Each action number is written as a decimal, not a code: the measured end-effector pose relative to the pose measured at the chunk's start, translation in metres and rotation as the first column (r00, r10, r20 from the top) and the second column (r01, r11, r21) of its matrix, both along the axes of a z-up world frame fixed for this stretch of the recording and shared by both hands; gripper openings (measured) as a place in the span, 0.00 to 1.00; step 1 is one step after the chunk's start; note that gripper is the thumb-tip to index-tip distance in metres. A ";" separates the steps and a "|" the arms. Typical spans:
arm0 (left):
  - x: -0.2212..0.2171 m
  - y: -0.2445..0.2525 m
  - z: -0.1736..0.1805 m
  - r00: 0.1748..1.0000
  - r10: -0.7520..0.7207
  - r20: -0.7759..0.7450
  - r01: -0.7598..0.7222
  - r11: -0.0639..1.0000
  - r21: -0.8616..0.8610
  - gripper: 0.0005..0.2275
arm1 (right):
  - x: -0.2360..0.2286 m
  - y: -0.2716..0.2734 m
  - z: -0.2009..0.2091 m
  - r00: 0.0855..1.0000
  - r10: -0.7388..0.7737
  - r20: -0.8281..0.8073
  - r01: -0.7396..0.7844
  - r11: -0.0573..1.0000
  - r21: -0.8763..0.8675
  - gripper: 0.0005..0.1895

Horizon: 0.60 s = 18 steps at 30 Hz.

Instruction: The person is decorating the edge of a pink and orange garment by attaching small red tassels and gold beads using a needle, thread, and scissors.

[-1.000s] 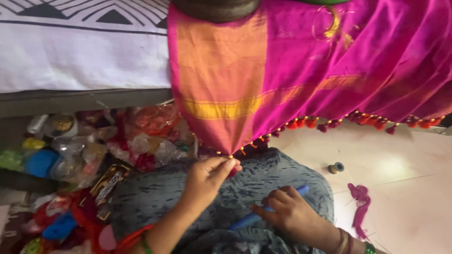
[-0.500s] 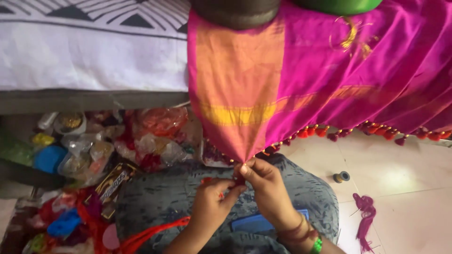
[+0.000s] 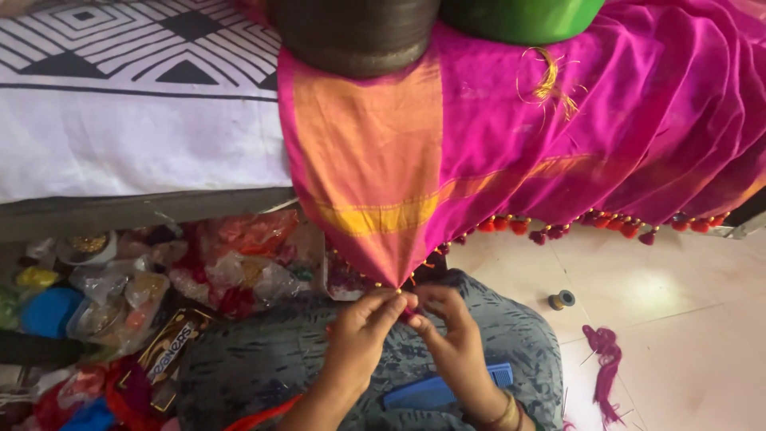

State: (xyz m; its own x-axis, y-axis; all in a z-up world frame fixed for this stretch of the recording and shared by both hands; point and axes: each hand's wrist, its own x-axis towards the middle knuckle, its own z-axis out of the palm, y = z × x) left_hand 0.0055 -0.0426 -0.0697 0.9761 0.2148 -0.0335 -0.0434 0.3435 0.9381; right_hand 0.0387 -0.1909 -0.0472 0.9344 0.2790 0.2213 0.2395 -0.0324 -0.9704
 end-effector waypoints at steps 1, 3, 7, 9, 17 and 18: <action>0.000 -0.003 -0.015 1.000 -0.003 0.000 0.003 1.000 0.000 0.10 | 0.003 0.001 0.010 1.000 -0.003 0.000 0.003 1.000 0.000 0.16; -0.003 -0.009 -0.044 0.999 -0.040 0.001 0.040 0.993 -0.109 0.10 | 0.007 0.003 0.031 0.917 0.260 -0.303 -0.171 0.942 0.290 0.16; -0.013 -0.004 -0.021 0.990 -0.110 0.089 0.114 0.993 -0.044 0.11 | 0.021 0.001 0.001 0.831 0.469 -0.298 -0.316 0.840 0.440 0.08; -0.014 0.007 -0.041 0.990 -0.102 0.098 0.061 0.934 0.353 0.08 | 0.021 0.007 -0.002 0.807 0.447 -0.386 -0.250 0.851 0.462 0.08; -0.010 0.017 0.034 0.976 0.018 0.215 -0.101 0.919 0.381 0.08 | -0.002 0.012 -0.020 0.957 0.259 -0.134 -0.211 0.931 0.297 0.09; -0.007 0.014 0.035 0.994 -0.085 0.061 0.075 0.985 0.156 0.09 | -0.005 0.014 -0.013 0.950 0.254 -0.180 -0.192 0.934 0.302 0.09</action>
State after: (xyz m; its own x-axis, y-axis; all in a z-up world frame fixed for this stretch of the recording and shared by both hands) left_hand -0.0020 -0.0286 -0.0342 0.9892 0.1337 0.0602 -0.0866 0.2011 0.9757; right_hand 0.0333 -0.1773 -0.0602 0.8886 0.4417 0.1237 -0.0034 0.2760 -0.9611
